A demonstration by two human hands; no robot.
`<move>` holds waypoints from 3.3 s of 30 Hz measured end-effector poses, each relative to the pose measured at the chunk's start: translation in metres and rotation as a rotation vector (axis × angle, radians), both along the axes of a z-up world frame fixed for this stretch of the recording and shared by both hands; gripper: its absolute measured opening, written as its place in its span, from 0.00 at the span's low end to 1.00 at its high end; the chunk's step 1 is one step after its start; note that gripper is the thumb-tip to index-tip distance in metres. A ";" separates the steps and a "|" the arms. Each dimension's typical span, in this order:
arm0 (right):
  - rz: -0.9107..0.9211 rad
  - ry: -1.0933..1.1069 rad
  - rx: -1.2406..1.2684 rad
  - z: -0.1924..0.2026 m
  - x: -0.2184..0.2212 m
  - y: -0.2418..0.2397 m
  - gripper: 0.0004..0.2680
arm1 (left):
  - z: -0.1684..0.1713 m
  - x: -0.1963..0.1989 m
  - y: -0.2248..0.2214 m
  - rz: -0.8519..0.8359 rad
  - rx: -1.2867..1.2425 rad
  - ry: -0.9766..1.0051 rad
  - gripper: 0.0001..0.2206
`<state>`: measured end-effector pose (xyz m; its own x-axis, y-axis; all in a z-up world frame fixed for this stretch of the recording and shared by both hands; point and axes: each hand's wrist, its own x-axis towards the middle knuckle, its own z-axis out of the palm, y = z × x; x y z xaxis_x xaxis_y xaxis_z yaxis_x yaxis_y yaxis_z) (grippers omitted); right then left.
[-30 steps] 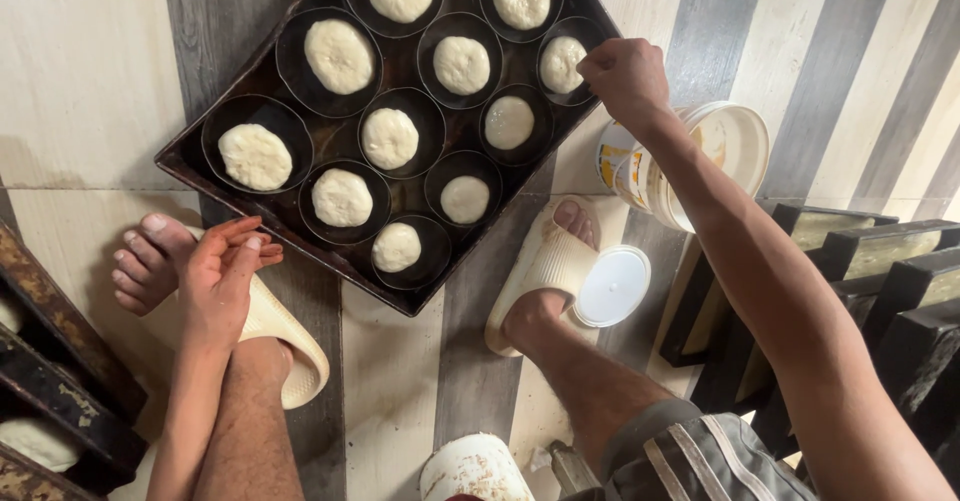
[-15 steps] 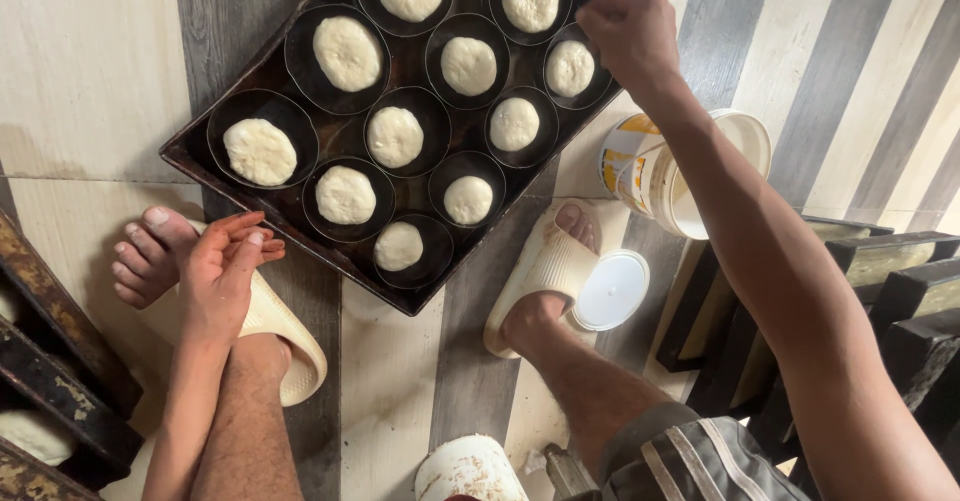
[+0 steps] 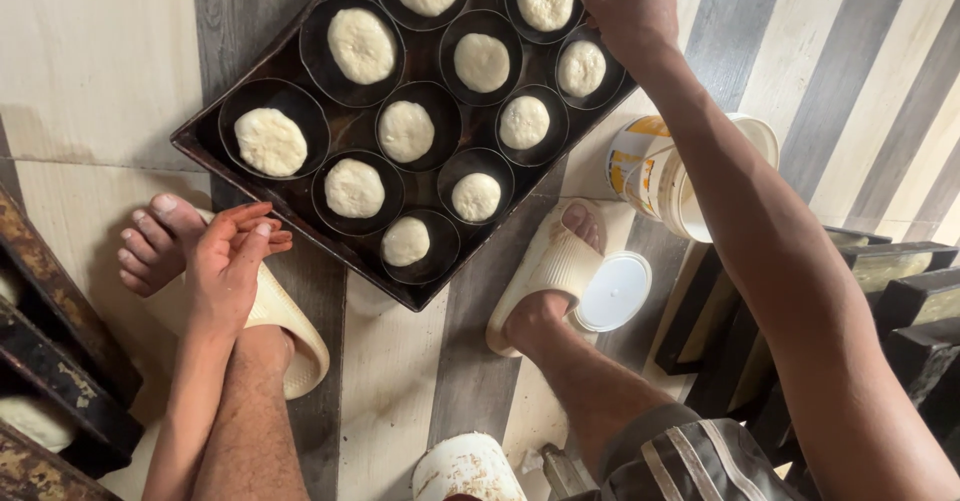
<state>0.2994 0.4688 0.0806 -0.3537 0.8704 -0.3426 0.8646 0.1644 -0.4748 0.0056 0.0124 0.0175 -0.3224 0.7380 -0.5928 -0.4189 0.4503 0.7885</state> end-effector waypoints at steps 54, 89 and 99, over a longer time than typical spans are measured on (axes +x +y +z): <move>0.382 -0.115 -0.237 0.004 -0.104 -0.169 0.06 | 0.003 -0.010 -0.007 -0.065 0.039 0.087 0.13; 0.429 -0.120 -0.436 0.021 -0.153 -0.258 0.08 | 0.008 -0.020 -0.015 -0.099 -0.410 1.378 0.33; 0.005 0.084 0.007 0.107 0.066 -0.164 0.07 | 0.009 -0.019 -0.017 -0.114 -0.381 1.374 0.37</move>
<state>0.3655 0.3044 0.1881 -0.3854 0.8709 -0.3051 0.8207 0.1724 -0.5447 -0.0132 -0.0043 0.0264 -0.7436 0.6680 -0.0287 0.6165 0.7016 0.3575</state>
